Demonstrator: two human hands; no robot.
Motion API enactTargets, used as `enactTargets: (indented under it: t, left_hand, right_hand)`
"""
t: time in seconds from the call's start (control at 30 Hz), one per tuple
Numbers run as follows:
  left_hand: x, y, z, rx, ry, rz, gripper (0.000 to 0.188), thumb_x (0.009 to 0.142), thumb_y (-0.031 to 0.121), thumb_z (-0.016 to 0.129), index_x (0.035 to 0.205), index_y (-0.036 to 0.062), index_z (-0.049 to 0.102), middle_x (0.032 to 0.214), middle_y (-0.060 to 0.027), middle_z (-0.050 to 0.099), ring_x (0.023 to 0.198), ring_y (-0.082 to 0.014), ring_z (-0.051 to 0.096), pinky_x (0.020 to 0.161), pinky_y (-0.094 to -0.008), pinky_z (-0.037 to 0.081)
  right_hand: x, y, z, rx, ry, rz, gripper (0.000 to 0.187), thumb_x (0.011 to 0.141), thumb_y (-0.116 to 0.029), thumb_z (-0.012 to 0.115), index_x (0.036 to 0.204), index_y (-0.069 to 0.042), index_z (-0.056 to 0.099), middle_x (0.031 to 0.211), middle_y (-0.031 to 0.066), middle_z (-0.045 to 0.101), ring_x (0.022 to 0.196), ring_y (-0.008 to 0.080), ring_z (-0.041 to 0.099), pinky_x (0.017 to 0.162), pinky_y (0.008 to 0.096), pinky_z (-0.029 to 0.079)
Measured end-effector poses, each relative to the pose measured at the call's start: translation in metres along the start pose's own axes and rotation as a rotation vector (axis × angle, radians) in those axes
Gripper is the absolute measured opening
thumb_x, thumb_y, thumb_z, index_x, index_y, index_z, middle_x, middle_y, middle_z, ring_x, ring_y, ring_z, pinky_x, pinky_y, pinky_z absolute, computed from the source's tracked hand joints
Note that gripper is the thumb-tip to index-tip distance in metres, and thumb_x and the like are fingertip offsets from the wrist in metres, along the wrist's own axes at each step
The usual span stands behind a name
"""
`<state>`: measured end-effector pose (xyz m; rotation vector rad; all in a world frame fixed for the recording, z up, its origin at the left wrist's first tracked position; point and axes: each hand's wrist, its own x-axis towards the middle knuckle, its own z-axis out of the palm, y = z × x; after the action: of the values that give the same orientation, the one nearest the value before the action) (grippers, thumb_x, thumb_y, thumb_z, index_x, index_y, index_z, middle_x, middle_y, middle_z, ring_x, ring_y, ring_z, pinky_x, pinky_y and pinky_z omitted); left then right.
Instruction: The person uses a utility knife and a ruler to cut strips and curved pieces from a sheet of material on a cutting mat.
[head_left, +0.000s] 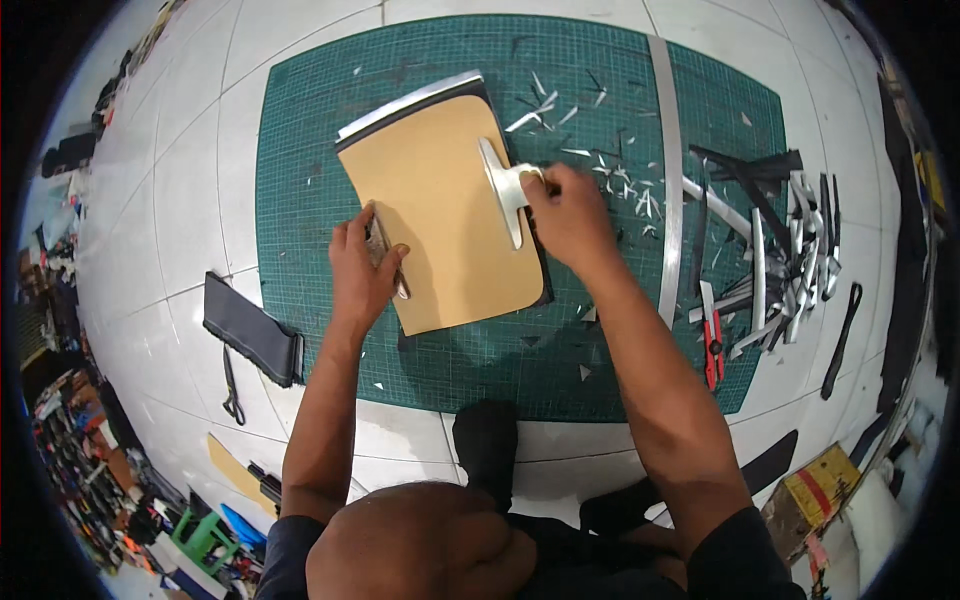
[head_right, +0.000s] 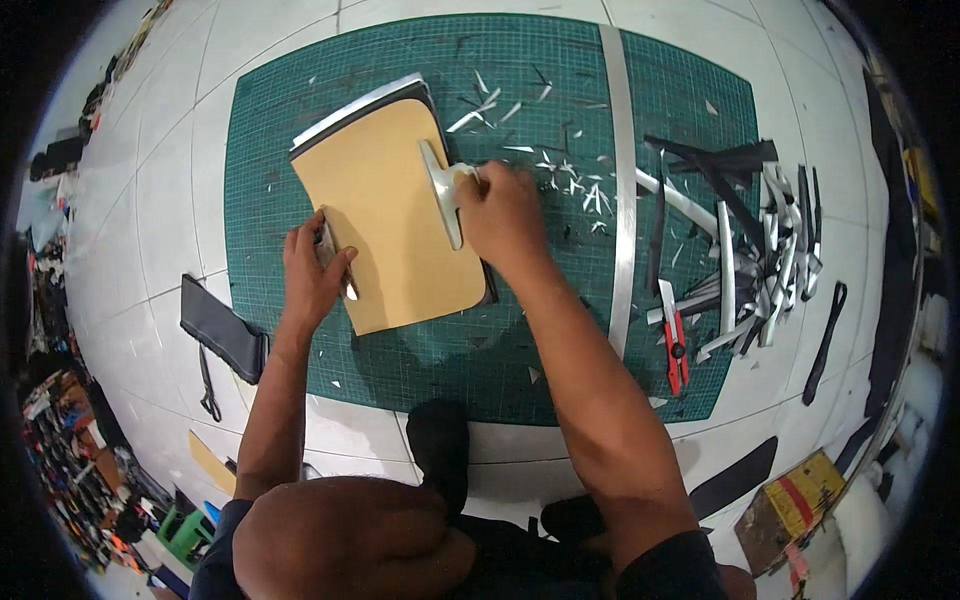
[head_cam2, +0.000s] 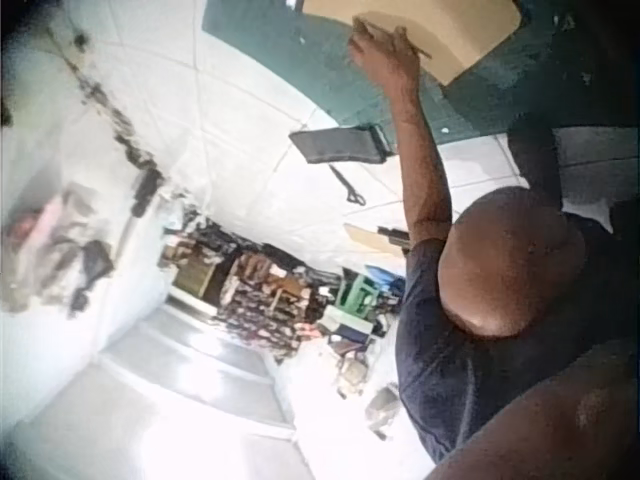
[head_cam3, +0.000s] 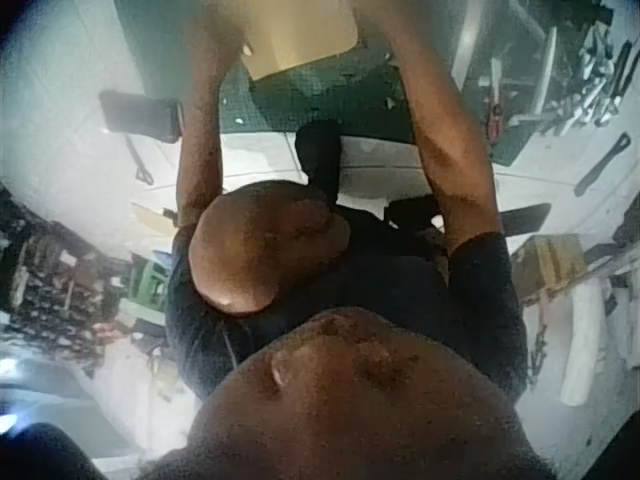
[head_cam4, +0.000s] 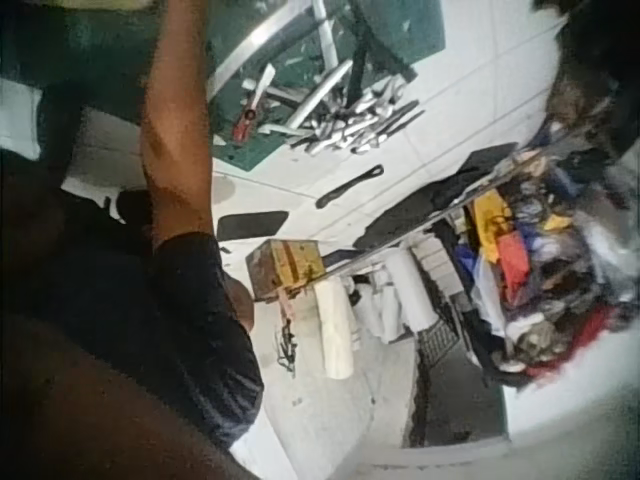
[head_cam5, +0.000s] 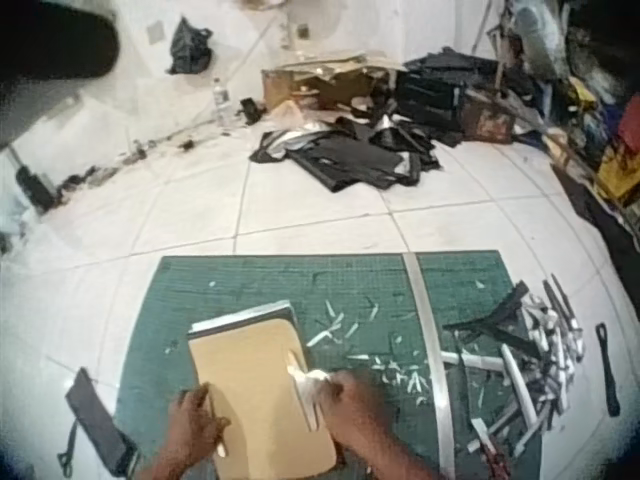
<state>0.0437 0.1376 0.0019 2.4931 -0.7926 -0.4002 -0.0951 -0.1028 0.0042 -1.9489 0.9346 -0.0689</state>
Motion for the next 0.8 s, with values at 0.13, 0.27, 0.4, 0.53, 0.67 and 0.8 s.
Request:
enactTargets:
  t: [0.13,0.27,0.4,0.53,0.67,0.8]
  left_hand:
    - [-0.003,-0.003,0.004,0.028,0.017,0.035,0.069,0.078,0.012,0.075,0.138,0.0006,0.043,0.123,-0.0215,0.049,0.113,-0.0387,0.047,0.099,-0.0486,0.039]
    - [-0.002,-0.009,0.002,0.033,0.004,0.031,0.069,0.079,0.012,0.075,0.138,0.0011,0.043,0.124,-0.0222,0.048,0.114,-0.0393,0.046,0.099,-0.0491,0.039]
    - [-0.002,-0.008,0.004,0.021,0.007,0.025,0.069,0.079,0.011,0.075,0.139,0.0012,0.042,0.125,-0.0227,0.047,0.114,-0.0398,0.046,0.099,-0.0494,0.038]
    - [-0.001,-0.006,0.005,0.016,0.028,0.036,0.069,0.079,0.012,0.075,0.139,0.0018,0.043,0.124,-0.0216,0.049,0.114,-0.0397,0.046,0.099,-0.049,0.039]
    - [-0.002,-0.004,0.004,0.028,0.025,0.023,0.07,0.078,0.013,0.076,0.139,0.0022,0.043,0.124,-0.0203,0.05,0.115,-0.0387,0.047,0.1,-0.048,0.039]
    - [-0.003,-0.006,0.0,0.019,0.011,0.011,0.07,0.078,0.013,0.076,0.138,0.0017,0.043,0.123,-0.0202,0.05,0.115,-0.0378,0.048,0.099,-0.0474,0.04]
  right_hand:
    - [0.007,0.001,0.0,0.247,0.004,0.217,0.043,0.089,-0.034,0.069,0.108,0.004,0.062,0.102,0.0156,0.064,0.087,0.0241,0.064,0.071,0.0352,0.052]
    - [0.015,0.005,-0.005,0.28,-0.086,0.281,0.043,0.086,-0.033,0.075,0.103,0.005,0.063,0.088,0.0051,0.063,0.082,0.0133,0.06,0.069,0.0279,0.051]
    - [0.015,0.019,-0.013,0.38,-0.095,0.235,0.042,0.084,-0.033,0.077,0.103,0.002,0.064,0.086,0.0032,0.061,0.075,0.0109,0.058,0.067,0.0264,0.051]
    - [0.003,0.041,-0.051,0.491,0.135,0.304,0.042,0.084,-0.033,0.077,0.106,0.001,0.064,0.088,0.0045,0.062,0.077,0.0125,0.058,0.069,0.0276,0.051]
    - [-0.022,0.047,-0.054,-0.228,0.695,-0.092,0.047,0.082,-0.032,0.078,0.111,0.001,0.062,0.097,0.01,0.063,0.081,0.0193,0.059,0.074,0.0326,0.052]
    - [-0.053,0.012,-0.019,-0.07,0.203,-0.034,0.05,0.079,-0.029,0.077,0.117,-0.002,0.06,0.107,0.0154,0.061,0.098,0.0335,0.062,0.084,0.0445,0.051]
